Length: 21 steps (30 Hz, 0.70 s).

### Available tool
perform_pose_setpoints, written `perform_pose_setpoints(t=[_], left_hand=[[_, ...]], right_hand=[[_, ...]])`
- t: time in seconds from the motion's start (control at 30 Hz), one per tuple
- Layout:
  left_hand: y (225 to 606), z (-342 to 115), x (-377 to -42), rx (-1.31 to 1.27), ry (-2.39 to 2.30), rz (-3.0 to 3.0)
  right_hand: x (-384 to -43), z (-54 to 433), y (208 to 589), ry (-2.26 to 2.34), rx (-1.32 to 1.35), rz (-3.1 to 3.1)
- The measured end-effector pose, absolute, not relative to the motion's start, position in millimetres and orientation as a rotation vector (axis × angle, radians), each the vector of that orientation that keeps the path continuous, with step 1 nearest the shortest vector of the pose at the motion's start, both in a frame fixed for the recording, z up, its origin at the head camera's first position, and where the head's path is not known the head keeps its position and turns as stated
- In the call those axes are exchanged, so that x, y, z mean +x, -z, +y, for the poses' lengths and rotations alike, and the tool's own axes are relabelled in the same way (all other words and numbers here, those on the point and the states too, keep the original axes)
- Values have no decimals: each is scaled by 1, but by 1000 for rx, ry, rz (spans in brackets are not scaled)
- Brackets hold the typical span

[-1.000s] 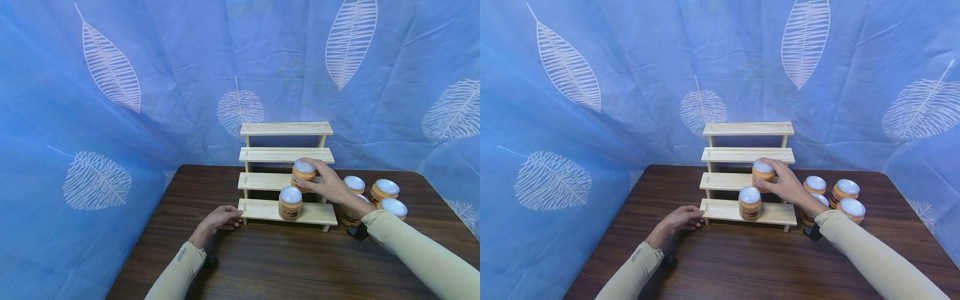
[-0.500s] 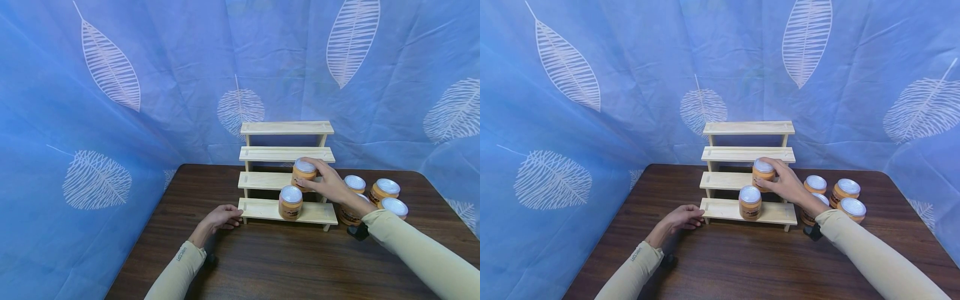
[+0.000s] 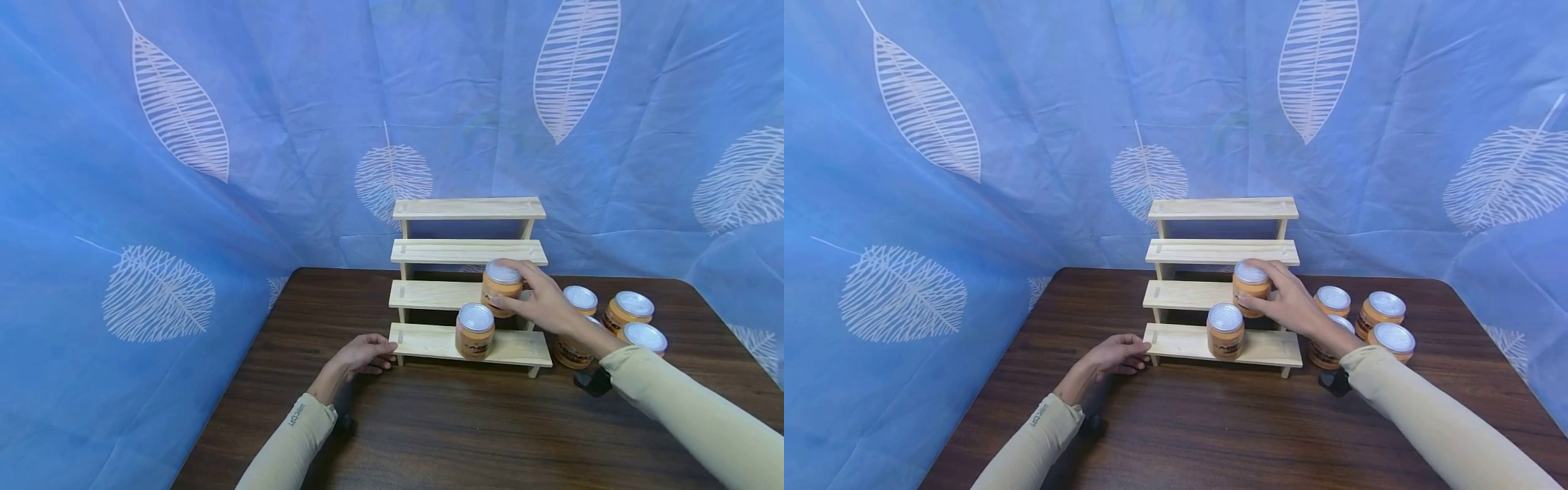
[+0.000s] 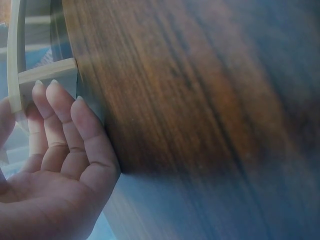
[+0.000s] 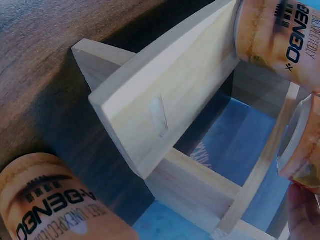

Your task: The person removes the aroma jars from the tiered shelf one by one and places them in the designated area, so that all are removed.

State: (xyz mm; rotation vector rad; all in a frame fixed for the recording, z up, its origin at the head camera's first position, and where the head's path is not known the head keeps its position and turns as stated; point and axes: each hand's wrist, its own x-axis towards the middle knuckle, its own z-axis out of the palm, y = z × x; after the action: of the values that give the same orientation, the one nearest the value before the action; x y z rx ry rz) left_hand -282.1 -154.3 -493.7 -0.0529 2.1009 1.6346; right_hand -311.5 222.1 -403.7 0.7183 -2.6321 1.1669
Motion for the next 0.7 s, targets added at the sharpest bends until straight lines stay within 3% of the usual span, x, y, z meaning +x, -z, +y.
perform_pose_setpoints(t=[0.7], left_hand=[[494, -154, -283, -64, -1643, 2093]], right_hand=[[-287, 248, 378, -1151, 636, -2621]])
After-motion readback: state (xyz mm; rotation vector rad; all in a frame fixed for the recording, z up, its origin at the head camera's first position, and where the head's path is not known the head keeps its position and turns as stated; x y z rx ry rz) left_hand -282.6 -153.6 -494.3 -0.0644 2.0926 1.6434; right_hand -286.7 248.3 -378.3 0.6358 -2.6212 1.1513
